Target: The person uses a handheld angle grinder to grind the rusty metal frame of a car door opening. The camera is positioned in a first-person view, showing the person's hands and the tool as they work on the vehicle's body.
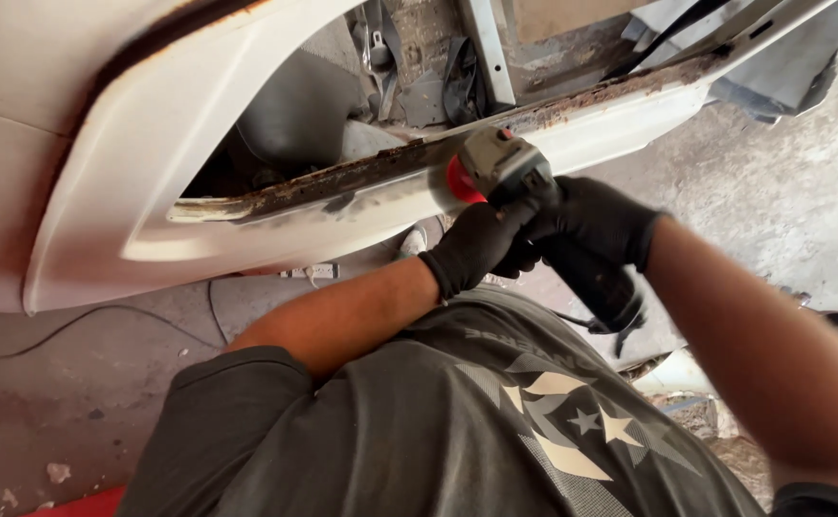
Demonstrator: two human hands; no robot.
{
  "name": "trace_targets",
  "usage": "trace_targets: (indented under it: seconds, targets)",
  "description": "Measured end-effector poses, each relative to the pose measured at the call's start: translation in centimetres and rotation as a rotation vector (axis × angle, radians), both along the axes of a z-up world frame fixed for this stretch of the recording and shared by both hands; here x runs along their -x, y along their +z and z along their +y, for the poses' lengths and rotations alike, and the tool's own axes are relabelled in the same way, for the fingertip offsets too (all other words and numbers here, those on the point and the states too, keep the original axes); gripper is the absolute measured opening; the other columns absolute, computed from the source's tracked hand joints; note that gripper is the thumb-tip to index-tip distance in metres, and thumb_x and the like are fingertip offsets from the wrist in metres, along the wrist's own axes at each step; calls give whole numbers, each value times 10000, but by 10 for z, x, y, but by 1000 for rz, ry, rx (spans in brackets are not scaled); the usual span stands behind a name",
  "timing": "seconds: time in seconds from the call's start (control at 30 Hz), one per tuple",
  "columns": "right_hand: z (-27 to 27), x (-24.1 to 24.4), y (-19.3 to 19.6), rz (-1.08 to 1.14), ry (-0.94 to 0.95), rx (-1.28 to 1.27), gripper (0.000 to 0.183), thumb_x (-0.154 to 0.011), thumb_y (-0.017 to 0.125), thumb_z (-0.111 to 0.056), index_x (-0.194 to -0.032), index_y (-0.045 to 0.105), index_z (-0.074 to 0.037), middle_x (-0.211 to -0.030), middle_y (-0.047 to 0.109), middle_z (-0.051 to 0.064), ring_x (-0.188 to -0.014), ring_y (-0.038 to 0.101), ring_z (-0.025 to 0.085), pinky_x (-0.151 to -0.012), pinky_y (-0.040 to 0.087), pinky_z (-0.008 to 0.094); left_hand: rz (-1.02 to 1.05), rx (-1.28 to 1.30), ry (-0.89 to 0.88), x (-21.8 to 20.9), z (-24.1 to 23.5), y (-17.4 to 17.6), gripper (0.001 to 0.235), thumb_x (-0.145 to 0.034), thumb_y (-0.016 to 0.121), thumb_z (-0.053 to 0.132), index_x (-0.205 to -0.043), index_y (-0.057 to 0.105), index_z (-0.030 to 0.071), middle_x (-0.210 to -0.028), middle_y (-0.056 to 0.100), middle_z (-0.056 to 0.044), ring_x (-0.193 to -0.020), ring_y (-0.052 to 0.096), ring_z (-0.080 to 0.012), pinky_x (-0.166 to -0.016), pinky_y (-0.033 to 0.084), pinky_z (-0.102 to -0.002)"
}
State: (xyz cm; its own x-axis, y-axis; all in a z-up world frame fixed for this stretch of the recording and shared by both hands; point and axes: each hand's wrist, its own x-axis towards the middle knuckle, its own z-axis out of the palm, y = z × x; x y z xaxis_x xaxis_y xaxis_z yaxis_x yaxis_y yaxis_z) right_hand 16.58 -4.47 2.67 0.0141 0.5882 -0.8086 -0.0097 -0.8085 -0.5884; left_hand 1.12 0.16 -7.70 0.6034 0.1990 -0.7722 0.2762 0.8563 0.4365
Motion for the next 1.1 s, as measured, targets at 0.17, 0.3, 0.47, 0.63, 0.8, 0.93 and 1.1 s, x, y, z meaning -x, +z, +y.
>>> trace_targets:
  seconds: [0.17,0.3,0.47,0.63,0.8,0.93,1.1]
  targets:
    - [30,-29,1,-25,-39,153,522,-828,909,-78,-1232,640,115,-927,690,325,-741,749,469,-682,651,678,46,40,83,-13,20,59,548,-946,711,506,-1099,734,-20,-844,750,-306,-717,792,-465,-581,692,-586]
    - [46,-43,33,-89,-31,229,565,-831,874,-82,-1292,625,129,-981,684,346,-815,755,511,-720,635,703,-80,23,91,-47,21,34,485,-982,695,432,-1089,695,-41,-864,770,-328,-714,814,-436,-603,711,-561]
    - [57,-41,50,-134,-34,266,543,-817,851,-38,-1264,610,153,-987,674,387,-845,745,559,-764,614,747,-92,40,136,-57,25,62,550,-1010,634,392,-1220,637,-116,-919,733,-377,-750,783,-488,-588,676,-605]
    - [65,-15,42,-117,26,285,533,-802,840,2,-1277,639,136,-971,674,333,-843,759,522,-758,640,662,-61,-22,181,-23,17,67,561,-979,652,380,-1229,668,-123,-922,737,-283,-780,793,-421,-631,678,-492]
    - [67,-2,63,-100,-17,302,504,-801,828,-6,-1264,662,105,-952,687,316,-842,766,509,-752,637,662,-63,-193,108,-35,17,51,513,-972,657,390,-1136,730,-90,-871,753,-324,-717,795,-437,-578,684,-539]
    - [49,-63,31,-39,39,326,446,-842,728,-39,-1277,688,55,-1076,768,314,-859,722,453,-699,583,516,-247,255,150,-62,22,35,335,-1013,616,341,-1246,529,117,-971,727,-161,-628,724,-284,-467,596,-334]
    - [49,-61,35,-64,46,344,515,-828,694,-57,-1324,677,82,-1118,770,378,-914,719,483,-747,549,509,-228,130,38,-54,27,54,384,-1065,548,415,-1279,580,98,-938,766,-166,-645,737,-260,-510,604,-339]
